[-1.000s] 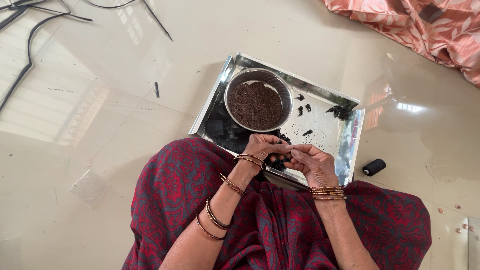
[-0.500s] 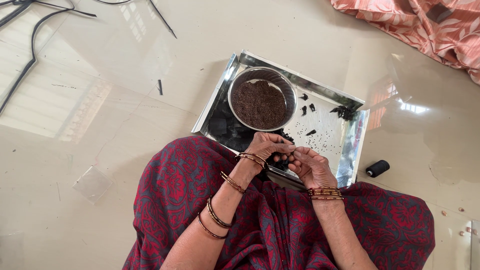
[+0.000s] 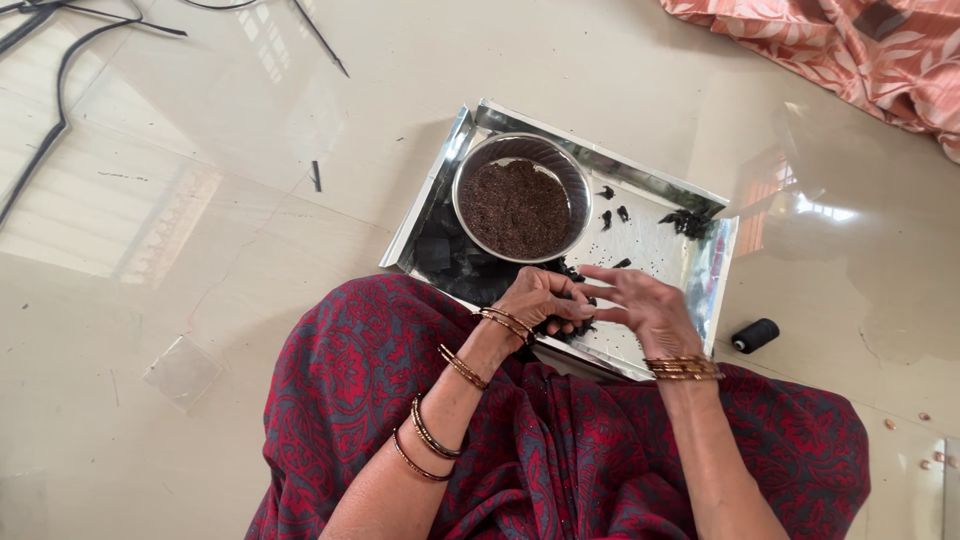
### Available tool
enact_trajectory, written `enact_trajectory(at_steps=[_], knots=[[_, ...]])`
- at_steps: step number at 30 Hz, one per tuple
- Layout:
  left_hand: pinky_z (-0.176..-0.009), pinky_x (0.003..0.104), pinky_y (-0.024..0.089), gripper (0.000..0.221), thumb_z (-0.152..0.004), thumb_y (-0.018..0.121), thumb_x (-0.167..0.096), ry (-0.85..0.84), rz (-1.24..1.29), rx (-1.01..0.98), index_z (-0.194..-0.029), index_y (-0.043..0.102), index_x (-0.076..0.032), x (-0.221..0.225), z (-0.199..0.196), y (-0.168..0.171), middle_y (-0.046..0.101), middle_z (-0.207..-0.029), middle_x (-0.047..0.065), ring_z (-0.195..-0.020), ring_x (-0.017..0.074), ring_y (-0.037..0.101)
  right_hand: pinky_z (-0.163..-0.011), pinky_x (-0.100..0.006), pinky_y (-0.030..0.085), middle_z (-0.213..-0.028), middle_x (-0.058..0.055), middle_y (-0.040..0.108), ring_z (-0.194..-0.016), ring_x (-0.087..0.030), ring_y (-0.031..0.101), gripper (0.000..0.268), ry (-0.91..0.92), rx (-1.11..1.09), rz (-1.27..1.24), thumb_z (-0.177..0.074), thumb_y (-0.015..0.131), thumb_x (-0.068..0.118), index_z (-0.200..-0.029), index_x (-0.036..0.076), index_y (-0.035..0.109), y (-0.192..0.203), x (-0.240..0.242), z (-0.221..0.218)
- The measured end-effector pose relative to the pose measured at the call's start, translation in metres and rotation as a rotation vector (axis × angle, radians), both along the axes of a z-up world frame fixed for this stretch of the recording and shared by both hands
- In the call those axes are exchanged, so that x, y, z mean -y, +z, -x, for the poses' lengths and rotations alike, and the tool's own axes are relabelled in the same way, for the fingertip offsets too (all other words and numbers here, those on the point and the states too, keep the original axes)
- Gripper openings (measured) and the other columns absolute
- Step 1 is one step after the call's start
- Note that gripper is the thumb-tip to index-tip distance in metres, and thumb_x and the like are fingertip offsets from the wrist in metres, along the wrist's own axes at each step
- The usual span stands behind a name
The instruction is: The person sorts and cleans small dark seeds on a tray while sitting on the floor.
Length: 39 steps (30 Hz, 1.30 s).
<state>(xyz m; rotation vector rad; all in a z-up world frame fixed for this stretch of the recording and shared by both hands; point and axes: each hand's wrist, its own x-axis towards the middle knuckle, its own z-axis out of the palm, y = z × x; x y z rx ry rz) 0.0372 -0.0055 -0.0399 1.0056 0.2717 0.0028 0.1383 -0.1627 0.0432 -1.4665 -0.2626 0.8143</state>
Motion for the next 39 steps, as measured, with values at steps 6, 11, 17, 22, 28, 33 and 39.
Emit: enact_trajectory(at_steps=[6,11,17,22,28,33,39], knots=[[-0.044,0.02,0.043,0.014,-0.08,0.086,-0.011,-0.025,0.028,0.016,-0.08,0.075,-0.002,-0.005,0.005,0.001,0.071,-0.07,0.005,-0.054,0.0079,0.063,-0.072,-0.03,0.067,-0.095,-0.008,0.078,-0.083,-0.015,0.077,0.056,0.392,-0.042,0.019,-0.087,0.062,0.047,-0.12,0.003,0.071,-0.009,0.004,0.005],[-0.044,0.019,0.042,0.013,-0.08,0.085,-0.009,-0.006,0.046,0.032,-0.082,0.075,-0.001,-0.005,0.003,0.005,0.071,-0.07,0.004,-0.055,0.0074,0.063,-0.042,-0.024,0.045,-0.071,-0.008,0.069,-0.048,-0.01,0.056,0.038,0.461,0.0,0.168,-0.093,0.073,0.028,-0.107,-0.008,0.076,-0.04,0.05,-0.011],[-0.042,0.019,0.041,0.015,-0.08,0.085,-0.01,0.005,0.028,0.012,-0.081,0.073,-0.002,-0.005,0.006,0.016,0.069,-0.067,0.002,-0.052,0.0065,0.062,-0.033,-0.017,0.028,-0.059,-0.001,0.052,-0.042,-0.001,0.035,0.026,0.205,-0.145,0.033,-0.096,0.07,0.016,-0.101,-0.009,0.073,-0.03,0.05,-0.004],[-0.042,0.017,0.04,0.017,-0.08,0.085,-0.014,0.032,-0.007,0.009,-0.08,0.073,-0.002,-0.007,0.006,0.014,0.068,-0.065,0.003,-0.05,0.0051,0.059,-0.032,-0.018,0.026,-0.06,-0.001,0.051,-0.041,-0.002,0.032,0.025,0.121,-0.186,0.042,-0.095,0.068,0.015,-0.102,-0.009,0.07,-0.012,0.036,0.005],[-0.041,0.018,0.04,0.016,-0.079,0.085,-0.012,0.09,0.057,0.018,-0.079,0.073,-0.002,-0.009,0.004,0.008,0.069,-0.065,0.004,-0.049,0.0061,0.059,-0.03,-0.019,0.026,-0.058,-0.002,0.05,-0.039,-0.003,0.031,0.028,0.143,-0.174,-0.01,-0.095,0.069,0.015,-0.101,-0.011,0.07,-0.013,0.033,0.007],[-0.043,0.017,0.041,0.015,-0.083,0.083,-0.013,0.162,0.163,0.025,-0.081,0.072,-0.003,-0.013,0.01,0.024,0.07,-0.067,0.003,-0.053,0.0053,0.062,-0.031,-0.02,0.027,-0.057,-0.002,0.048,-0.04,-0.005,0.034,0.029,0.15,-0.205,-0.055,-0.095,0.068,0.017,-0.102,-0.011,0.067,-0.017,0.032,0.004],[-0.04,0.018,0.039,0.015,-0.081,0.084,-0.011,0.106,0.061,0.015,-0.081,0.072,-0.001,-0.011,0.006,0.012,0.069,-0.065,0.004,-0.049,0.0064,0.059,-0.03,-0.021,0.026,-0.055,-0.001,0.047,-0.038,-0.006,0.037,0.028,0.128,-0.202,-0.068,-0.096,0.068,0.017,-0.101,-0.011,0.067,-0.02,0.033,0.002]])
